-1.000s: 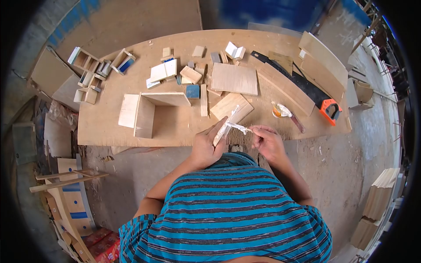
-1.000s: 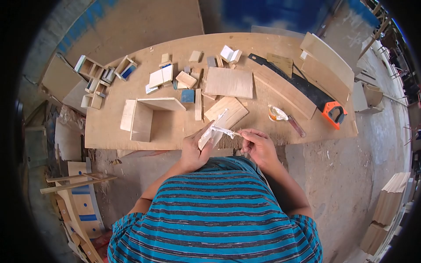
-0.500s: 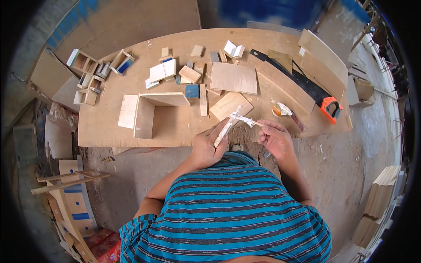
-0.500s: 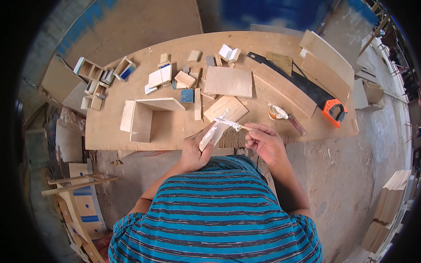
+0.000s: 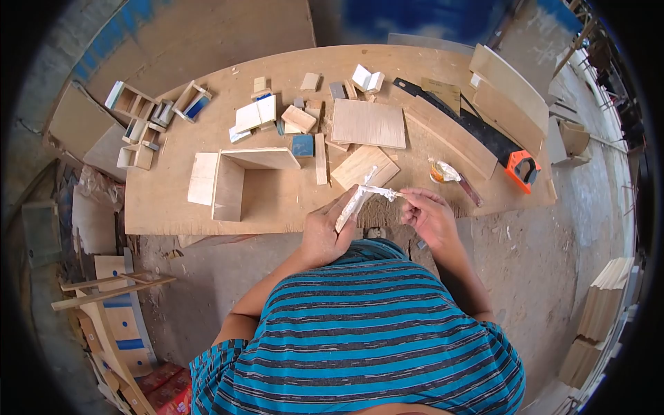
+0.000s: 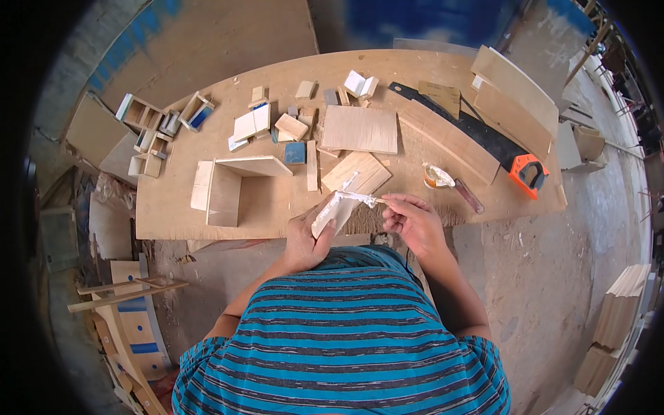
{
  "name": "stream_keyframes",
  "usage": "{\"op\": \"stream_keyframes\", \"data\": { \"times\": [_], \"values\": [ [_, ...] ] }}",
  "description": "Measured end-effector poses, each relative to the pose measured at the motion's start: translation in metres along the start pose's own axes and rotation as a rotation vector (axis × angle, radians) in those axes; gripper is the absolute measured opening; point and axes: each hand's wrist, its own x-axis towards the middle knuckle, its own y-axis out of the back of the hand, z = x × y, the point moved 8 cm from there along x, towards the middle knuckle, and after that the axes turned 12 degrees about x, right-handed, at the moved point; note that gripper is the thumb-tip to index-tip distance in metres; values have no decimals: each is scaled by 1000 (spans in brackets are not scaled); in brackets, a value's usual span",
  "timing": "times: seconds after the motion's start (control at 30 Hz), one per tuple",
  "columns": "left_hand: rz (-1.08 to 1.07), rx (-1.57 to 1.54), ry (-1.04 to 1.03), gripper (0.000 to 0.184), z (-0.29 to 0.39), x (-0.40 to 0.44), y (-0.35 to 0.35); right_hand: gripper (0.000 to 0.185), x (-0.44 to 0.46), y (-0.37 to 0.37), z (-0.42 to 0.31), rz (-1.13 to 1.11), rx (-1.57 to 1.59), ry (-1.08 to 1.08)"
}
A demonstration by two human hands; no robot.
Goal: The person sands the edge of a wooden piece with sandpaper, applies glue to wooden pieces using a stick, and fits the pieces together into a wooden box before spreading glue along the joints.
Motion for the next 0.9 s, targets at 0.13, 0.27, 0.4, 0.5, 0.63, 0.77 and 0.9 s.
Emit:
{"op": "stream_keyframes", "data": {
  "times": [0.13,0.27,0.4,0.5,0.63,0.77,0.9],
  "values": [
    [2,-19,7,47,-1,1,1,23,0,7,-8,41,-50,64],
    [24,-24,-9,46,-2,1,1,22,-9,48,-44,166,-116,287],
    [-2,-25,34,47,-3,2,3,14,-41,91,-119,340,-346,750],
    [-6,-15,4,47,-3,5,-1,14,-63,81,-148,453,-809,902],
    [-20,33,-58,47,1,8,-2,10,-62,21,-139,445,-1369,984],
    [-30,31,-57,47,4,7,-2,12,-59,-12,-123,327,-1634,1130],
    [-22,23,-49,47,4,6,-1,16,-54,-18,-114,261,-1733,1188]
  ]
}}
